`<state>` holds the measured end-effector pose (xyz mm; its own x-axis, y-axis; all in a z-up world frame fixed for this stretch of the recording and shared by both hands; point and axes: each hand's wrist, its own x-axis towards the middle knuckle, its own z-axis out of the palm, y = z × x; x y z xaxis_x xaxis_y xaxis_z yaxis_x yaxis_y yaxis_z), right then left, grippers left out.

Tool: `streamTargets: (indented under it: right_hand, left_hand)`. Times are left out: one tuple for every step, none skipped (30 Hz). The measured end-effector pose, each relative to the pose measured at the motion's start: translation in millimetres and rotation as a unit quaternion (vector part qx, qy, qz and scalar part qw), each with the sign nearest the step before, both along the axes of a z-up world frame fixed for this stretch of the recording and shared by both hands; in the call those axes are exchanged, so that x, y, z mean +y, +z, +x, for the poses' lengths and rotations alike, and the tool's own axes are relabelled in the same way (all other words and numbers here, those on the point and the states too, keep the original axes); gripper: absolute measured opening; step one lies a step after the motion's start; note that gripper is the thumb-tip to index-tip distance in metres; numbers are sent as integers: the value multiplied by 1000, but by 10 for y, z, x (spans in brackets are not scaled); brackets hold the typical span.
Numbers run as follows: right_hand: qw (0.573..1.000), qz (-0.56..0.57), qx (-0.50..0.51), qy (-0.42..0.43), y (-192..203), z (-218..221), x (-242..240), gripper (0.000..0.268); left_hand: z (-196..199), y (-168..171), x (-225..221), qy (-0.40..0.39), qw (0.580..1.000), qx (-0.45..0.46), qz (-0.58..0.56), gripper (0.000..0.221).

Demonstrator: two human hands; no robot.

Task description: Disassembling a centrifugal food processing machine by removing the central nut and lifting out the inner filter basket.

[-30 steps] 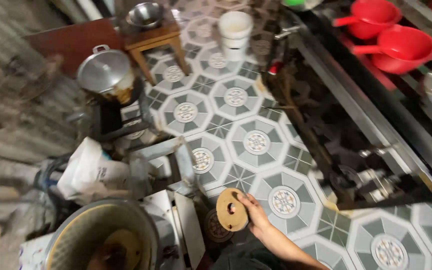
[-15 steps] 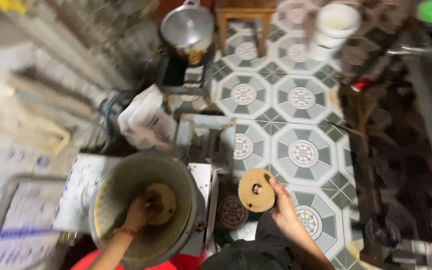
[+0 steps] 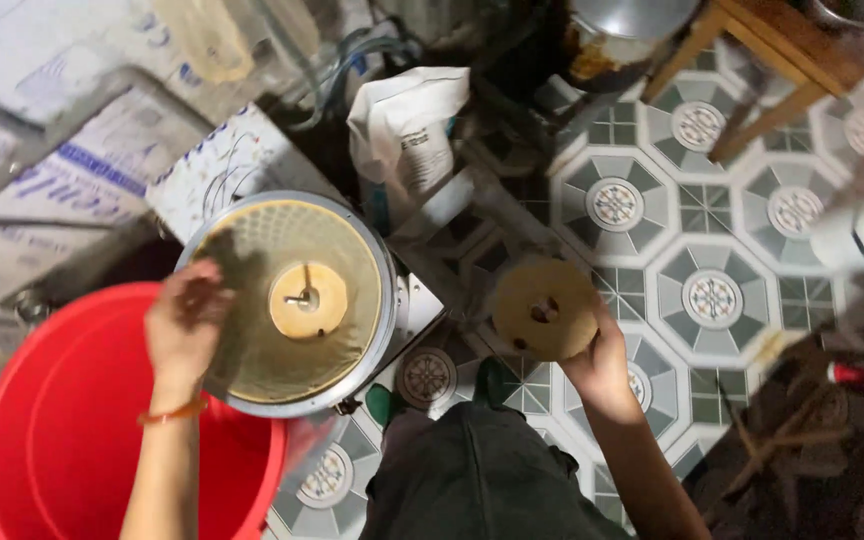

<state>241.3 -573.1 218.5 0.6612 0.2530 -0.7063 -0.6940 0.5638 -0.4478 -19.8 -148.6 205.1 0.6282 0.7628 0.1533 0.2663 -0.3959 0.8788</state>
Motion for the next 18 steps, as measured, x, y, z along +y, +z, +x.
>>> streamTargets:
  right_hand:
    - [1000, -1, 2, 18, -9, 66, 51, 36]
    - [999, -3, 3, 45, -18, 112, 111, 37]
    - [997, -4, 4, 73, -34, 121, 195, 39]
    - [996, -2, 9, 92, -59, 122, 271, 39]
    - [993, 25, 0, 119, -95, 110, 375, 42]
    - [988, 52, -8, 145, -124, 84, 483, 45]
    - [985, 57, -6, 162, -191, 44, 577, 45]
    - [982, 68, -5, 177, -255, -9, 672, 49]
    - [979, 77, -6, 190, -333, -75, 751, 54]
    - [976, 79, -6, 205, -169, -200, 890, 54]
    - [973, 74, -33, 218, 9, -329, 1002, 49]
    - [969, 69, -61, 230, 189, -458, 1109, 45]
    - [965, 73, -58, 245, 161, -539, 1142, 45]
    - [948, 114, -104, 279, 137, -609, 1174, 47]
    - [926, 156, -151, 308, 133, -652, 1208, 50]
    - [921, 161, -151, 320, -223, -689, 1276, 50]
    - [809, -46, -518, 275, -582, -700, 1317, 40]
    - [541, -237, -789, 169, -945, -697, 1363, 37]
  left_hand:
    - [-21, 170, -269, 18, 1000, 2, -1, 32]
    - [-41, 339, -528, 43, 997, -54, 16, 25]
    - [-85, 530, -771, 69, 991, -108, 37, 18]
    - [-21, 656, -1073, 88, 990, -104, 41, 18]
    - [52, 771, -1343, 33, 991, -125, -22, 14]
    - [139, 887, -1598, -21, 985, -147, -85, 13]
    - [169, 795, -1746, -5, 986, -147, -78, 13]
    - [197, 702, -1885, -58, 976, -172, -119, 16]
    - [229, 574, -2017, -112, 960, -199, -162, 24]
    - [260, 465, -2118, -98, 962, -202, -156, 24]
    - [293, 366, -2245, -99, 924, -260, -262, 40]
    - [340, 268, -2363, -100, 871, -318, -361, 58]
    - [315, 259, -2392, -86, 874, -322, -354, 58]
    - [303, 255, -2419, -34, 868, -349, -351, 58]
    - [322, 264, -2431, 15, 859, -376, -346, 58]
    - [231, 136, -2367, 24, 860, -381, -337, 58]
    - [163, -3, -2331, 64, 875, -368, -308, 52]
    - [108, -145, -2292, 104, 887, -354, -278, 45]
